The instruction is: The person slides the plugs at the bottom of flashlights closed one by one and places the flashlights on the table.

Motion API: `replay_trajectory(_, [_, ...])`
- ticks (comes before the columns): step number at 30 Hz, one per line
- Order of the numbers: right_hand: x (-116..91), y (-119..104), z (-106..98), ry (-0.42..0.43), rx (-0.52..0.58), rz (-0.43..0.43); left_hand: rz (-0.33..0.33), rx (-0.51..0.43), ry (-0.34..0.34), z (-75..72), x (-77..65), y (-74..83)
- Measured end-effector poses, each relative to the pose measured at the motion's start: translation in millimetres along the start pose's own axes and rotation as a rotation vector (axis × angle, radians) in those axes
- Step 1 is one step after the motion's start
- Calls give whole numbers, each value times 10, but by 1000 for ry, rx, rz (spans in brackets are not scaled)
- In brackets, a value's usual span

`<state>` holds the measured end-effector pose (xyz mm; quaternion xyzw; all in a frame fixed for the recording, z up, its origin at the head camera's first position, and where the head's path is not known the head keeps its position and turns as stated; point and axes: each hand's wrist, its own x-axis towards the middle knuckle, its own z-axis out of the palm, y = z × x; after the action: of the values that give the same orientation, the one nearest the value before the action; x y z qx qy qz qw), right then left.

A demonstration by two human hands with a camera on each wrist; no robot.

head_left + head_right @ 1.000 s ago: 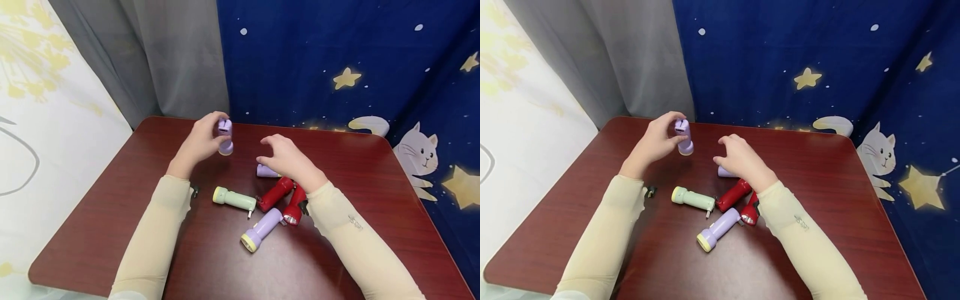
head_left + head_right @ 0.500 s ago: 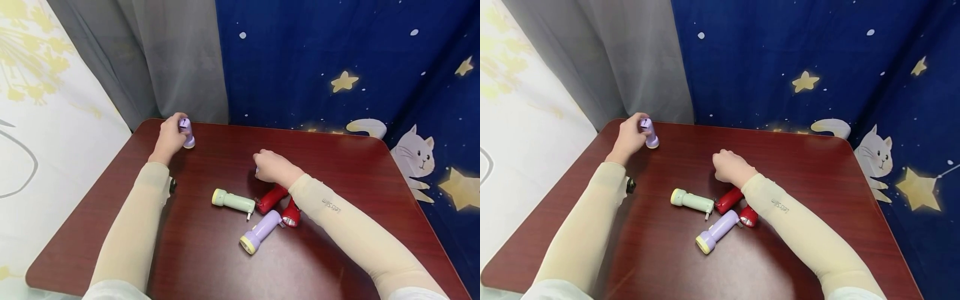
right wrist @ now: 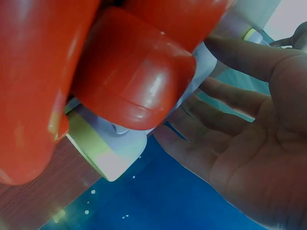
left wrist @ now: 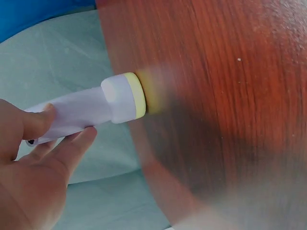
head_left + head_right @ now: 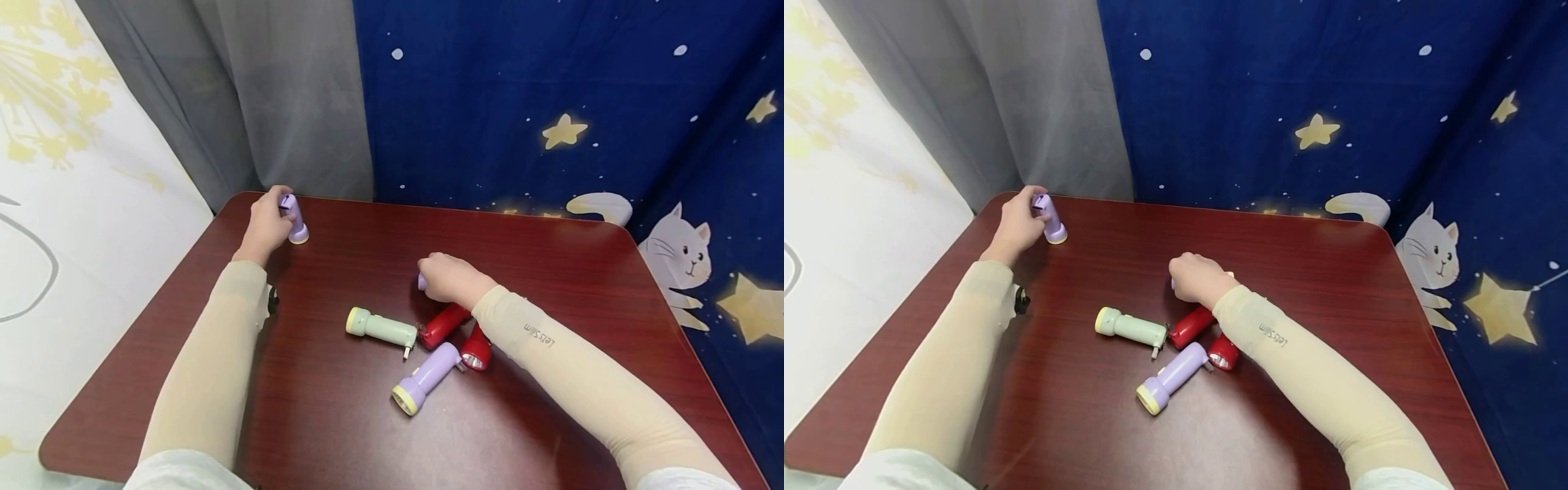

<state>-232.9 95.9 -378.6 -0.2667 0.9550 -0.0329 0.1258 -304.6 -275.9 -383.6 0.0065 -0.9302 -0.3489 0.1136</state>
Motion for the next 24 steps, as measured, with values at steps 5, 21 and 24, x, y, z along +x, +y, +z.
replay_trajectory(5, [25, 41, 40, 25, -15, 1, -9, -3, -36, -38, 13, -4])
replay_trajectory(21, [35, 120, 121, 31, -37, -16, -18, 20, -37, -99, -12, -57])
replay_trajectory(24, [41, 137, 132, 45, -37, -27, -19, 21, -35, -108, -14, -48])
